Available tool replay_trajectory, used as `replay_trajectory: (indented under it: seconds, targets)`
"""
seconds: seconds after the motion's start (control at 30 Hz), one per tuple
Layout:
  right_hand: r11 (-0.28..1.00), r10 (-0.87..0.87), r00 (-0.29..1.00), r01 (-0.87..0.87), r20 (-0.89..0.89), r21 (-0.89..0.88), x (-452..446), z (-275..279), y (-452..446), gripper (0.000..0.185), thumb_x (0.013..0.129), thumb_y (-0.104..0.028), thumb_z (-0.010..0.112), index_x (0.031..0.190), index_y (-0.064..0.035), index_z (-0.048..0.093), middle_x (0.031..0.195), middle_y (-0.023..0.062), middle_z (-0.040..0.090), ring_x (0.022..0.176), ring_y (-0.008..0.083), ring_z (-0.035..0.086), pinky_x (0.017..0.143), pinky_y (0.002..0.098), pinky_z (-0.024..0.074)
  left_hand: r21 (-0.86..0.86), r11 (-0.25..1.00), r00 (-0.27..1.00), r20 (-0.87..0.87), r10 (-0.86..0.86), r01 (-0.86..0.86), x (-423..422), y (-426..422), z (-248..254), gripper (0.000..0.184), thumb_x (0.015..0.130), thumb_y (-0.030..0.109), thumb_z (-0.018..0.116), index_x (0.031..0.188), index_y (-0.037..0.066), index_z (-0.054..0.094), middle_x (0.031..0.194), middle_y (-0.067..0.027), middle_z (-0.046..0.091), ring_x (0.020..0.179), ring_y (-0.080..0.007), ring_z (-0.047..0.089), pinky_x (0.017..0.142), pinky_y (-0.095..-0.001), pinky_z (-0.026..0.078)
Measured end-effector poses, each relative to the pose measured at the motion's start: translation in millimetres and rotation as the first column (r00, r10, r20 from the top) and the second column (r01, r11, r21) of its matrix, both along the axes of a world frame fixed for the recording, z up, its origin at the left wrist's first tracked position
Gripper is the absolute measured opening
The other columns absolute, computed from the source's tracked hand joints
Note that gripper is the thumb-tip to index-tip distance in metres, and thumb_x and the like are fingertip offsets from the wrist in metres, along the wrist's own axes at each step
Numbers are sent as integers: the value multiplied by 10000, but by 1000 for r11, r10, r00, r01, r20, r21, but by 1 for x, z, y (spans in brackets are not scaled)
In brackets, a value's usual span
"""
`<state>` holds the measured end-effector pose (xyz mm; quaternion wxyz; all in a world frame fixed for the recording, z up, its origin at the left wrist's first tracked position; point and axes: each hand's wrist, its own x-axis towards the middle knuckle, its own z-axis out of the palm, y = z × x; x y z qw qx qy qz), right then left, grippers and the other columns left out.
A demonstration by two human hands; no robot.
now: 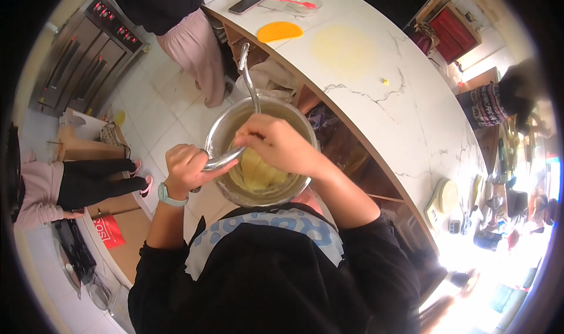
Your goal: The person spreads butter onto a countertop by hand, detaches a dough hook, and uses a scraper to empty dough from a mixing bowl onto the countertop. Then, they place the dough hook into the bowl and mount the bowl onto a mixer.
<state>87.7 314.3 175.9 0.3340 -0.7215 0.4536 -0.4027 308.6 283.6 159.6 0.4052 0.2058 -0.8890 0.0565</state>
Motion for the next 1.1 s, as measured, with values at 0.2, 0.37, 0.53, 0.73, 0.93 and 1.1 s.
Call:
replay_trajectory:
  seconds: [0.2,0.37,0.53,0.73,0.93,1.1]
  targets:
    - [988,142,962,-152,-233,-29,-17,0,-12,159,872,-81,507,1010,-8,478,1097,151,533,1059,266,505,834,355,411,-47,999,999,31,18,-16,1,0,3,571,583,348,812,444,135,300,409,18,283,329,-133,308,330,-242,276]
    - [984,156,987,-157,23,83,-4,-6,-5,193,819,-4,526,973,-3,411,855,147,631,843,292,608,727,345,441,-34,999,1000,17,17,-16,-1,1,3,582,581,354,812,437,133,294,398,14,296,324,-135,308,326,-248,273]
    - [941,193,942,-257,276,220,-10,-5,-5,247,791,33,556,1004,-13,439,890,121,661,864,178,611,775,279,445,15,1000,999,-54,5,-4,0,3,2,587,586,350,813,436,135,288,384,8,292,311,-142,293,326,-250,257]
    - [810,357,852,-487,384,327,-27,8,-13,183,776,81,572,935,12,511,903,120,660,863,140,618,770,252,481,109,992,993,-101,-55,66,0,18,17,565,555,277,839,464,125,302,410,-5,309,325,-151,309,337,-254,236]
    - [917,275,928,-332,252,221,-40,2,-23,179,778,78,584,952,49,553,853,83,635,824,145,621,755,253,500,162,986,995,-100,-11,27,7,23,18,557,552,276,843,469,123,314,409,5,305,328,-140,302,339,-248,236]
    - [922,-146,847,-71,511,381,-50,-29,-30,146,875,-40,509,969,41,586,842,65,613,727,98,549,706,223,457,182,980,987,-123,104,-80,15,31,16,515,540,265,849,479,107,363,416,0,331,341,-135,318,348,-251,244]
